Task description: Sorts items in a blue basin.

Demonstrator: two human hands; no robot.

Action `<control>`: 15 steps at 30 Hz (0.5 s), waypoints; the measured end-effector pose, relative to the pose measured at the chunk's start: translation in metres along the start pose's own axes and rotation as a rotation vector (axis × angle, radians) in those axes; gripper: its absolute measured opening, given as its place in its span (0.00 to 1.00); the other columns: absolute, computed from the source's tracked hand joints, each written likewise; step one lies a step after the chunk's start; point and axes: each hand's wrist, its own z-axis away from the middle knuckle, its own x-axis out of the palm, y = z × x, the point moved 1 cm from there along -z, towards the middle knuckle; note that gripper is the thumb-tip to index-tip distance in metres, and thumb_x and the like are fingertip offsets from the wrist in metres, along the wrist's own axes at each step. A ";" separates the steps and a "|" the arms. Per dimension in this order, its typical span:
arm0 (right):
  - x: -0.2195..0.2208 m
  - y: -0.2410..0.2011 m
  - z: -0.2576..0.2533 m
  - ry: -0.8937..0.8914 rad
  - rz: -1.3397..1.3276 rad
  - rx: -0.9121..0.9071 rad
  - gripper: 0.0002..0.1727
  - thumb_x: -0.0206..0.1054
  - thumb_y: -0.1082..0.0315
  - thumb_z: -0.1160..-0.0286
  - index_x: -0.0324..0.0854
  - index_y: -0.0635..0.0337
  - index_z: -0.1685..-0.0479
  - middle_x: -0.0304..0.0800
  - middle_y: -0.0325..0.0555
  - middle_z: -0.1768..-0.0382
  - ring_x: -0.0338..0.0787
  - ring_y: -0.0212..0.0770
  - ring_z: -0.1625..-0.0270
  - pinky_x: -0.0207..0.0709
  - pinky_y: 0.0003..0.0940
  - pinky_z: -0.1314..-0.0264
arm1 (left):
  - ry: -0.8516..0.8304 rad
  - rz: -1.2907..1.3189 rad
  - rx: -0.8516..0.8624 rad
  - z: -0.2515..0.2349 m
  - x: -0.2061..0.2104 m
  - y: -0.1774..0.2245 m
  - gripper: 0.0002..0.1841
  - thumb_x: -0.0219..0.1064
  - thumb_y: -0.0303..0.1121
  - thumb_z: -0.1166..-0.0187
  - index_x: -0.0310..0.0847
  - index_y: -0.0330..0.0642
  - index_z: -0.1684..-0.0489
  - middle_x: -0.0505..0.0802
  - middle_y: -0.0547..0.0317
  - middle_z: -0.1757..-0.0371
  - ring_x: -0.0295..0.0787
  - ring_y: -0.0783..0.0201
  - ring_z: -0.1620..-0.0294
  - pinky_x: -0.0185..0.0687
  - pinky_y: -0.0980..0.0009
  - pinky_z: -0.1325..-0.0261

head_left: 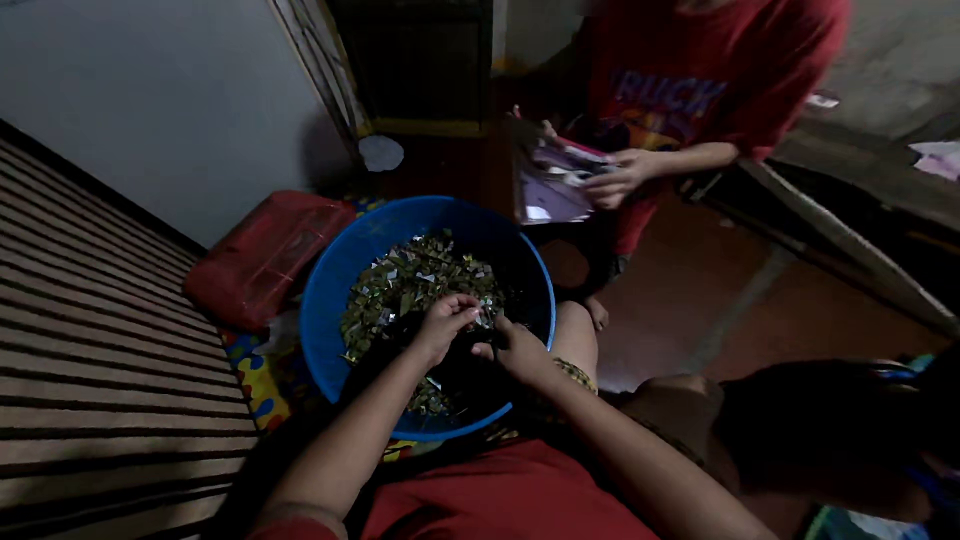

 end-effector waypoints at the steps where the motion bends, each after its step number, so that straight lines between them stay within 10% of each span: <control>1: 0.000 0.000 0.000 0.006 0.002 -0.004 0.45 0.64 0.26 0.32 0.76 0.56 0.29 0.86 0.58 0.45 0.85 0.59 0.39 0.78 0.61 0.37 | -0.019 -0.009 -0.006 0.000 0.000 -0.001 0.08 0.65 0.24 0.18 0.82 0.33 0.47 0.91 0.59 0.56 0.87 0.69 0.59 0.85 0.71 0.50; 15: 0.002 -0.001 0.002 0.076 0.012 -0.040 0.32 0.70 0.37 0.27 0.82 0.59 0.44 0.88 0.54 0.58 0.89 0.53 0.52 0.80 0.57 0.44 | 0.008 -0.020 -0.007 -0.001 -0.003 -0.002 0.08 0.67 0.24 0.20 0.83 0.34 0.48 0.89 0.59 0.56 0.86 0.69 0.58 0.84 0.72 0.51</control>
